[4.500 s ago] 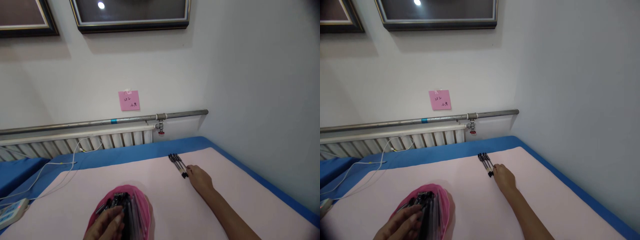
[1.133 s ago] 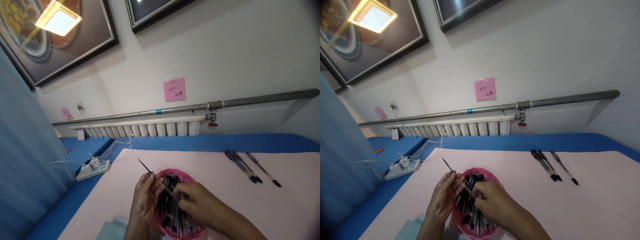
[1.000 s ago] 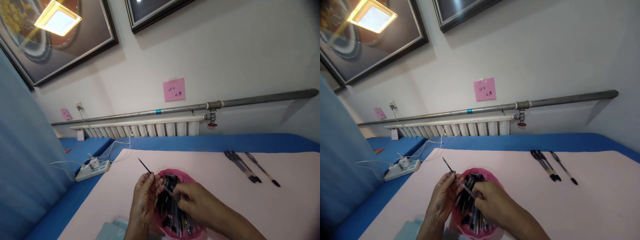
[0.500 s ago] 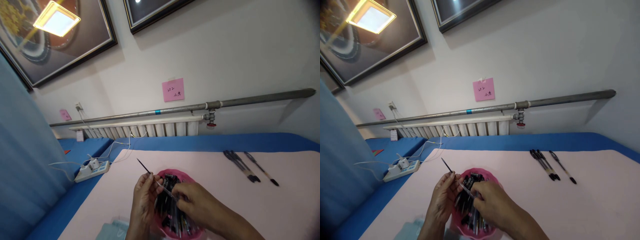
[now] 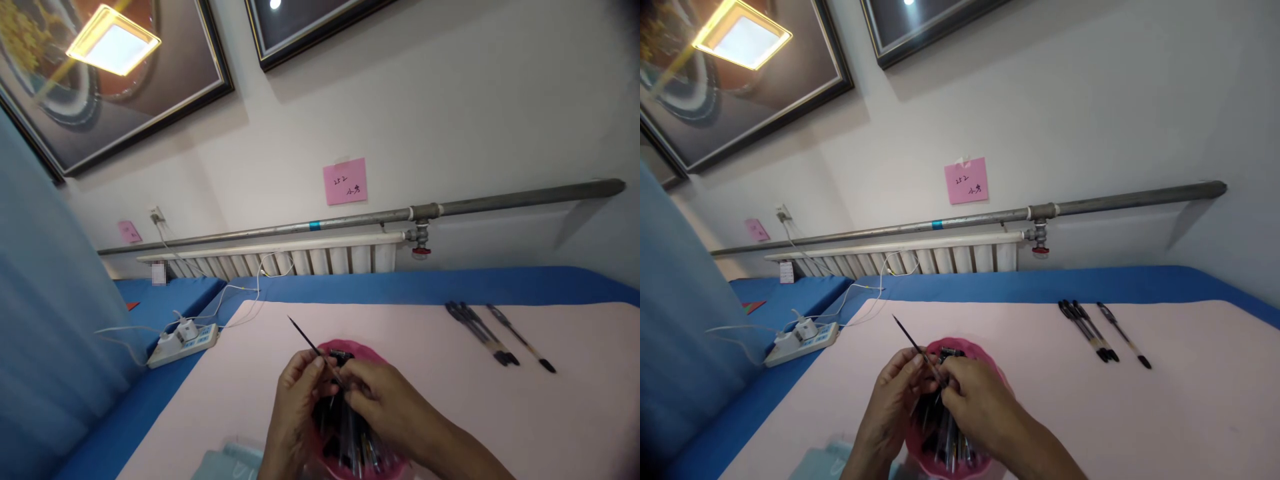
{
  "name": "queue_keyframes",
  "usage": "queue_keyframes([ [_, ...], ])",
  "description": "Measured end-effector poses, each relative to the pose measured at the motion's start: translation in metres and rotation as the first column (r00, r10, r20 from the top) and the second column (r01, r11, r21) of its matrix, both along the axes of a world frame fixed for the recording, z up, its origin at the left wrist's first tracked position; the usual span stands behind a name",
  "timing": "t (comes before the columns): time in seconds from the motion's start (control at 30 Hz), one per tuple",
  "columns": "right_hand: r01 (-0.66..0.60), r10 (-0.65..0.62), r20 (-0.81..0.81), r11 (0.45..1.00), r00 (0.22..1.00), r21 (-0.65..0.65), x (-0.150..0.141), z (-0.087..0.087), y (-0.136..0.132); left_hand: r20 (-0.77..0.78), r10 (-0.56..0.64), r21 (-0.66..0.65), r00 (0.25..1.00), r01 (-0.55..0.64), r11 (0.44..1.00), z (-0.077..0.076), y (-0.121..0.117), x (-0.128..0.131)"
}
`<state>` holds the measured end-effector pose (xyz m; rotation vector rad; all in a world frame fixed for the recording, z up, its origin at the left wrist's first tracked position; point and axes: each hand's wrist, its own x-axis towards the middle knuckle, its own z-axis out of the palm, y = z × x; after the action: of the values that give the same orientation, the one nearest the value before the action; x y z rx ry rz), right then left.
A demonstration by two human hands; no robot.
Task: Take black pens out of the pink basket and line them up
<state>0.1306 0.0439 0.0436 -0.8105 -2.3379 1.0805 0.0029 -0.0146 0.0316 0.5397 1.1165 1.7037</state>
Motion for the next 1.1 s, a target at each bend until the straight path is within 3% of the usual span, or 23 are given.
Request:
queue_keyframes([
  [0.23,0.037,-0.039,-0.013,0.994,0.999,-0.107,-0.001,0.001,0.002,0.016,0.078,-0.067,0.997,-0.077,0.995,-0.007,0.003,-0.008],
  [0.4,0.033,-0.064,-0.083,0.943,0.994,-0.33,0.001,0.002,0.006,-0.008,0.116,-0.075,0.993,-0.116,0.99,-0.006,-0.001,-0.016],
  [0.5,0.036,-0.122,-0.167,0.896,0.978,-0.442,0.005,0.003,0.01,-0.065,0.143,-0.093,0.988,-0.149,0.984,-0.004,-0.003,-0.021],
  [0.7,0.101,-0.243,-0.209,0.845,0.947,-0.525,0.014,0.012,0.02,-0.27,0.179,-0.088,0.946,-0.209,0.974,-0.005,-0.006,-0.034],
  [0.83,0.169,-0.336,-0.223,0.821,0.915,-0.545,0.02,0.019,0.023,-0.452,0.194,-0.135,0.871,-0.282,0.95,-0.007,-0.008,-0.042],
  [1.1,0.211,-0.401,-0.25,0.807,0.881,-0.551,0.024,0.022,0.027,-0.765,0.012,-0.19,0.644,-0.244,0.951,-0.013,-0.009,-0.037],
])
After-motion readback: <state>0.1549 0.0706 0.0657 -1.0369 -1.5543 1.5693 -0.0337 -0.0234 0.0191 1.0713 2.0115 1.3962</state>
